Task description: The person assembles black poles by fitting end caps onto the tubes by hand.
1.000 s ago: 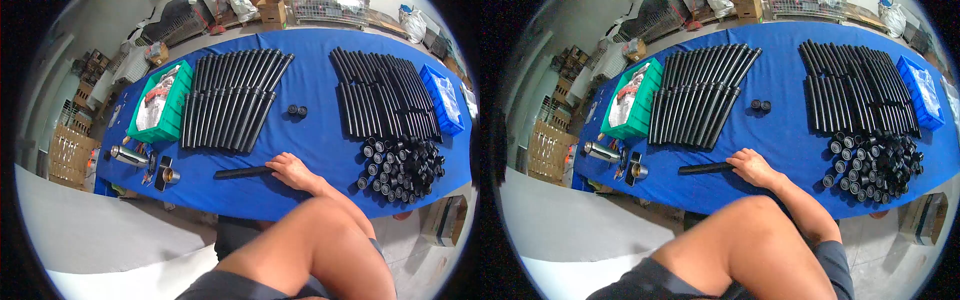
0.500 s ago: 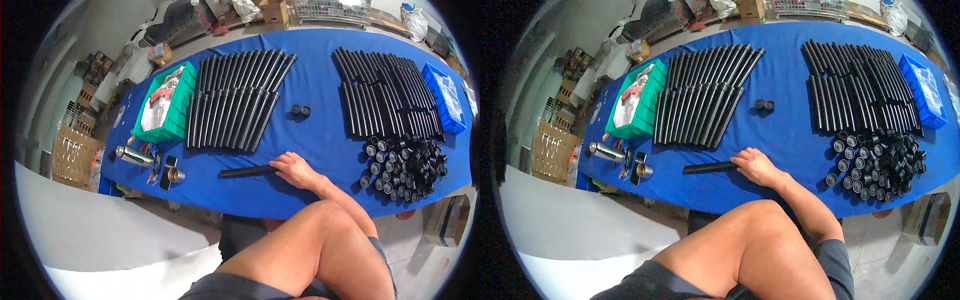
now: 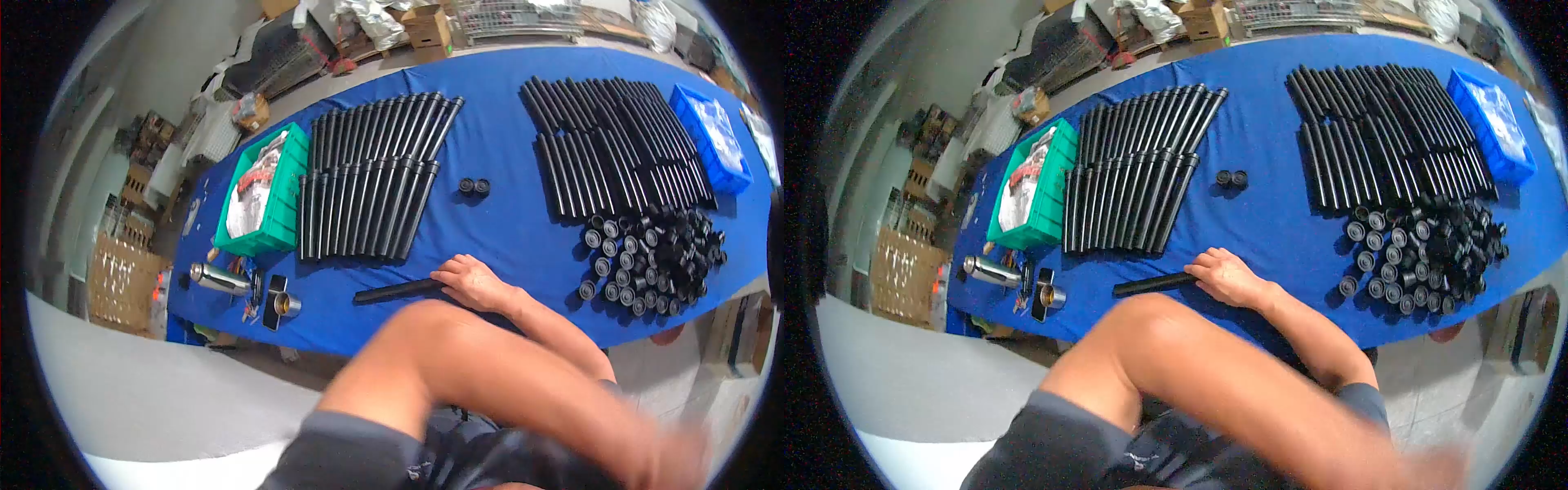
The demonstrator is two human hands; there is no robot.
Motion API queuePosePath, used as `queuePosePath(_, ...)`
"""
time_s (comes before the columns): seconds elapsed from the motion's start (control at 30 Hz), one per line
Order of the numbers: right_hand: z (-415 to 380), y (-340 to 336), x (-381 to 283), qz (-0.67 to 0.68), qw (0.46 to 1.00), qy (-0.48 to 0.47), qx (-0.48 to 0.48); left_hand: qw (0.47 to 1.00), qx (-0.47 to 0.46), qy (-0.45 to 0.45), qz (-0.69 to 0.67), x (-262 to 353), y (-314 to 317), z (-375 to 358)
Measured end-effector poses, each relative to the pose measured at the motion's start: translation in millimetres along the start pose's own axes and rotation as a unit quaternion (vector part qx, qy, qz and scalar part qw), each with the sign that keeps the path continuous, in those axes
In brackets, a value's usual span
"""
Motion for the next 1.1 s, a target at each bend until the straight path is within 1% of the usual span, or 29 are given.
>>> queuePosePath(0.03, 1, 4, 2, -0.016, 1.0, -0.008, -0.019, 0.999, 0.007, -0.035, 0.006, -41, -3, -3)
queuePosePath(0.07, 3, 11, 6, -0.031, 0.999, -0.013, -0.034, 0.997, 0.006, -0.075, -0.016, -86, 2, -11)
queuePosePath(0.1, 1, 19, 7, -0.043, 0.998, -0.017, -0.048, 0.971, -0.008, -0.084, -0.222, -154, 10, -30)
queuePosePath(0.13, -1, 13, 1, -0.077, 0.996, -0.044, 0.019, 0.937, 0.055, -0.219, -0.266, -231, 22, -71)
queuePosePath(0.17, -3, 9, 1, -0.074, 0.996, -0.04, 0.039, 0.907, 0.03, -0.381, -0.178, -288, 14, -108)
queuePosePath(0.2, -6, 6, 0, -0.071, 0.995, -0.036, 0.06, 0.907, 0.065, -0.401, -0.111, -332, 15, -151)
queuePosePath(0.23, -5, 3, 2, -0.024, 0.999, -0.011, 0.033, 0.903, 0.051, -0.424, -0.048, -370, 17, -191)
queuePosePath(0.27, -5, 1, 0, -0.035, 0.999, -0.01, 0.04, 0.89, -0.011, -0.455, 0.004, -400, 25, -232)
queuePosePath(0.3, -5, 5, -2, -0.029, 0.998, -0.005, 0.047, 0.828, -0.116, -0.549, 0.009, -410, 32, -258)
queuePosePath(0.33, -5, 4, 0, -0.029, 0.998, -0.005, 0.047, 0.833, -0.15, -0.531, 0.04, -416, 40, -276)
queuePosePath(0.43, -6, 0, 1, -0.032, 0.998, -0.01, 0.056, 0.792, -0.235, -0.558, 0.076, -426, 67, -322)
queuePosePath(0.47, -6, 0, 2, -0.036, 0.998, -0.01, 0.053, 0.787, -0.24, -0.563, 0.082, -428, 74, -330)
queuePosePath(0.57, -8, 2, 1, -0.039, 0.997, -0.017, 0.063, 0.809, -0.226, -0.538, 0.073, -421, 77, -328)
queuePosePath(0.6, -7, 1, 0, -0.041, 0.996, -0.021, 0.071, 0.817, -0.196, -0.536, 0.079, -418, 73, -326)
queuePosePath(0.7, -7, 1, 0, -0.045, 0.996, -0.021, 0.07, 0.79, -0.207, -0.564, 0.125, -410, 63, -337)
queuePosePath(0.8, -7, 6, 2, -0.048, 0.997, -0.014, 0.054, 0.794, -0.232, -0.561, 0.018, -367, 49, -323)
queuePosePath(0.93, -7, 2, 1, -0.035, 0.998, -0.009, 0.057, 0.823, -0.237, -0.514, 0.058, -348, 39, -340)
queuePosePath(1.03, -6, 2, 1, -0.029, 0.997, -0.004, 0.065, 0.806, -0.252, -0.535, 0.036, -352, 45, -360)
queuePosePath(1.1, -7, -1, 2, -0.05, 0.997, 0.018, 0.062, 0.815, -0.226, -0.532, 0.035, -344, 40, -359)
Point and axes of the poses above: each hand's wrist, its own z-axis towards the middle knuckle, its own y-axis out of the palm, x = y × z, the point moved 8 cm from there along z, towards the middle knuckle, and after that the axes turned 13 degrees about -y, right-handed, at the moved point
